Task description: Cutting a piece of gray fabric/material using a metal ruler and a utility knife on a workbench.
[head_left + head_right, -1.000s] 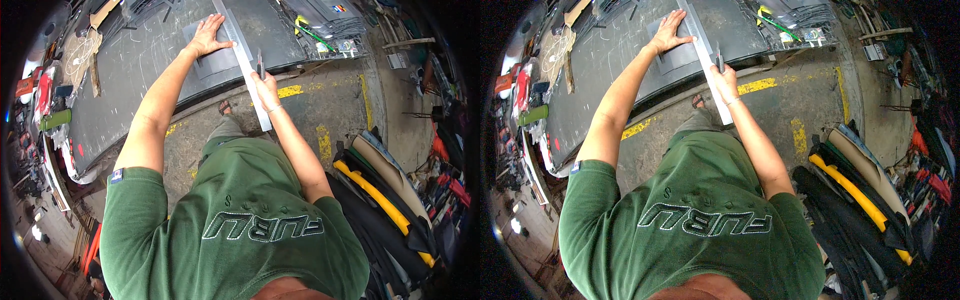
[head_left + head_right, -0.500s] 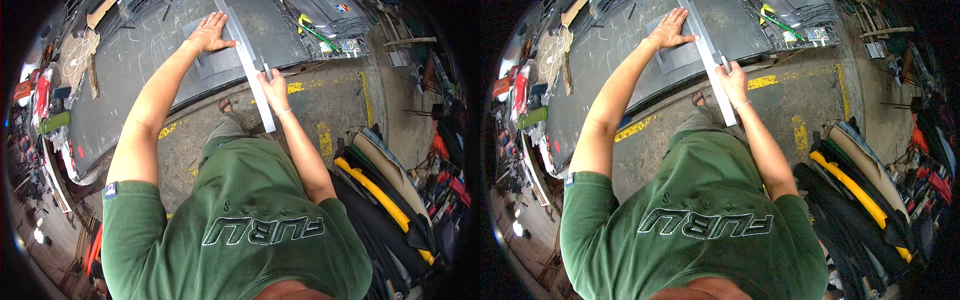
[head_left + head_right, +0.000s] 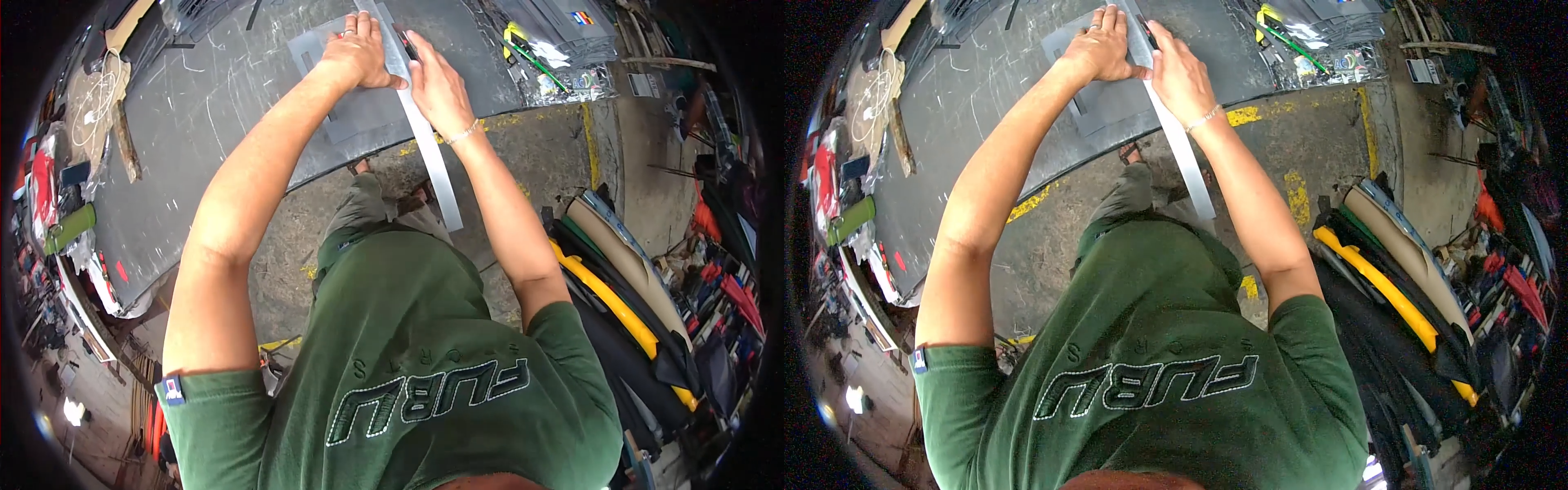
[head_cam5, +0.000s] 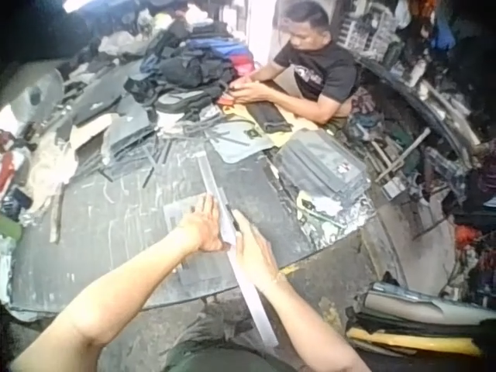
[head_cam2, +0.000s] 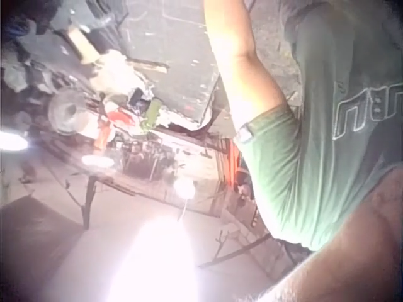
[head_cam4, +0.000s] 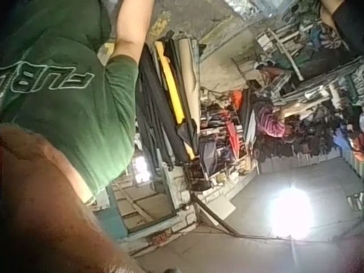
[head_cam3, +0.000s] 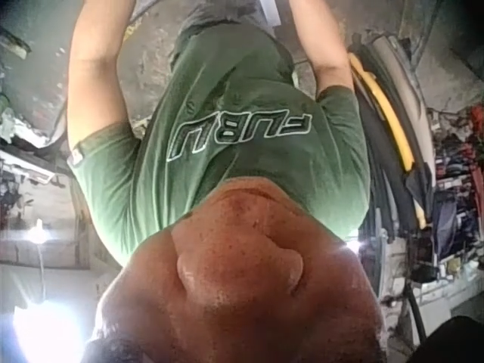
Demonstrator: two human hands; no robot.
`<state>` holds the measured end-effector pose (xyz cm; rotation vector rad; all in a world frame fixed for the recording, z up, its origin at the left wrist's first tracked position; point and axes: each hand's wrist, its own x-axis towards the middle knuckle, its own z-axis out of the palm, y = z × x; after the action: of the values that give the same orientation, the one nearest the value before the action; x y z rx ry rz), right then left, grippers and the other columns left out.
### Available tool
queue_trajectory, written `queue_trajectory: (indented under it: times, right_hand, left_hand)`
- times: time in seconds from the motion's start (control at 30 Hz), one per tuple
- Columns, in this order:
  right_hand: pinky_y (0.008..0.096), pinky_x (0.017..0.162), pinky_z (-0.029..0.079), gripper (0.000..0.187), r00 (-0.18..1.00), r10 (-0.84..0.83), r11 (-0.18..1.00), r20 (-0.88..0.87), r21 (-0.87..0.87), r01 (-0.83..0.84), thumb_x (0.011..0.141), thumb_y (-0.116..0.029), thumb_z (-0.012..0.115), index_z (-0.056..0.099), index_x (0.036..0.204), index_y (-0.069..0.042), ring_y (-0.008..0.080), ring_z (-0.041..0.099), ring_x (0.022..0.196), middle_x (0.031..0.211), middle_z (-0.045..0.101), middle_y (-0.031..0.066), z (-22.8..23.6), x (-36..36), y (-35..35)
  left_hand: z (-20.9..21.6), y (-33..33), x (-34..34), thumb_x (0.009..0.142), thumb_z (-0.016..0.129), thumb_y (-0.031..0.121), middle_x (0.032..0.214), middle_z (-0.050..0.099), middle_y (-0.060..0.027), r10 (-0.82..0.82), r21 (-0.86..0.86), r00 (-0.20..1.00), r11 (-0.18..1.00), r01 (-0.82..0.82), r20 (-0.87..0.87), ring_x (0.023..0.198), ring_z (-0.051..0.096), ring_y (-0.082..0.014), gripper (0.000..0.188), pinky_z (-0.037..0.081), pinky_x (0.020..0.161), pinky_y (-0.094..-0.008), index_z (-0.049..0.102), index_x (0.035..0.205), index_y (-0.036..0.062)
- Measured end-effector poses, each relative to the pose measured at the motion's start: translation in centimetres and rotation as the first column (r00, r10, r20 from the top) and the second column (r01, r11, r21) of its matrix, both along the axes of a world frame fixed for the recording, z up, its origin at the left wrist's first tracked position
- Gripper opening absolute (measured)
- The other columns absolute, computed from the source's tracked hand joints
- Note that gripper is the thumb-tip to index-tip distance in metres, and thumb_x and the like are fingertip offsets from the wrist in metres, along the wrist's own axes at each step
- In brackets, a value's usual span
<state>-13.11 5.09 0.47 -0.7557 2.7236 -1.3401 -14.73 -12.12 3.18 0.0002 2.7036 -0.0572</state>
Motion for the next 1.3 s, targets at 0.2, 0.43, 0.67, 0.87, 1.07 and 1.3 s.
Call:
queue_trajectory:
  times: [0.2, 0.43, 0.67, 0.87, 1.07, 1.3]
  right_hand:
    - [0.0523, 0.094, 0.054, 0.044, 0.999, -0.011, 0.98, 0.043, 0.199, 0.002, 0.103, -0.014, 0.052, 0.049, 0.147, -0.018, 0.0455, 0.065, 0.111, 0.122, 0.067, 0.0231, -0.1, -2.0, -2.0]
    - [0.0546, 0.086, 0.055, 0.046, 0.999, 0.015, 0.981, -0.042, 0.194, -0.007, 0.1, -0.014, 0.054, 0.05, 0.146, -0.017, 0.0461, 0.068, 0.096, 0.107, 0.067, 0.0243, -0.4, -2.2, -1.8]
    - [0.0523, 0.092, 0.054, 0.044, 0.998, 0.03, 0.969, 0.046, 0.242, -0.04, 0.102, -0.014, 0.052, 0.05, 0.146, -0.019, 0.045, 0.066, 0.108, 0.119, 0.067, 0.0227, 0.7, -2.2, -2.7]
    - [0.0518, 0.094, 0.054, 0.045, 0.999, 0.036, 0.972, 0.021, 0.232, -0.04, 0.101, -0.014, 0.053, 0.05, 0.146, -0.019, 0.0441, 0.065, 0.11, 0.121, 0.067, 0.022, 0.6, -2.4, -2.1]
    - [0.051, 0.095, 0.053, 0.045, 0.999, 0.048, 0.97, 0.004, 0.238, -0.048, 0.101, -0.014, 0.053, 0.051, 0.146, -0.019, 0.044, 0.065, 0.11, 0.121, 0.067, 0.0227, 0.7, -2.4, -2.3]
    - [0.0478, 0.068, 0.056, 0.042, 0.97, 0.111, 0.972, -0.218, 0.228, -0.06, 0.102, -0.015, 0.051, 0.048, 0.143, -0.004, 0.0395, 0.069, 0.075, 0.086, 0.068, 0.0219, -0.8, -3.4, -1.8]
  left_hand:
    - [-0.5, -0.4, 0.3, 0.071, 0.075, 0.079, 0.17, 0.012, -0.0237, 0.007, 0.039, 1.0, 0.999, -0.006, -0.018, 0.158, 0.013, -0.0401, 0.135, 0.029, 0.118, -0.0667, 0.02, 0.16, -0.006]
    - [-0.4, -0.2, 0.5, 0.074, 0.073, 0.078, 0.17, 0.012, -0.0235, -0.002, 0.025, 1.0, 1.0, 0.002, -0.031, 0.159, 0.011, -0.0387, 0.132, 0.029, 0.118, -0.0635, 0.02, 0.161, -0.0059]
    - [-5.6, -3.1, 2.3, 0.083, 0.064, 0.072, 0.167, 0.018, -0.0294, -0.067, 0.267, 0.794, 0.922, 0.281, -0.605, 0.157, 0.016, -0.0428, 0.119, 0.029, 0.121, -0.0577, 0.024, 0.158, -0.01]
    - [2.4, -0.2, 0.4, 0.084, 0.065, 0.068, 0.167, 0.019, -0.0292, -0.056, 0.001, 0.994, 0.998, 0.057, 0.098, 0.157, 0.015, -0.0418, 0.116, 0.028, 0.122, -0.0574, 0.023, 0.158, -0.0106]
    - [-2.3, -3.3, 3.1, 0.084, 0.064, 0.064, 0.168, 0.018, -0.0287, -0.083, 0.387, 0.902, 0.884, 0.263, -0.425, 0.158, 0.015, -0.0407, 0.113, 0.027, 0.122, -0.0577, 0.022, 0.158, -0.0104]
    - [-3.0, -2.9, 1.7, 0.085, 0.064, 0.064, 0.167, 0.017, -0.0301, -0.084, 0.294, 0.981, 0.946, 0.134, -0.177, 0.157, 0.015, -0.0424, 0.112, 0.027, 0.122, -0.0589, 0.023, 0.158, -0.0107]
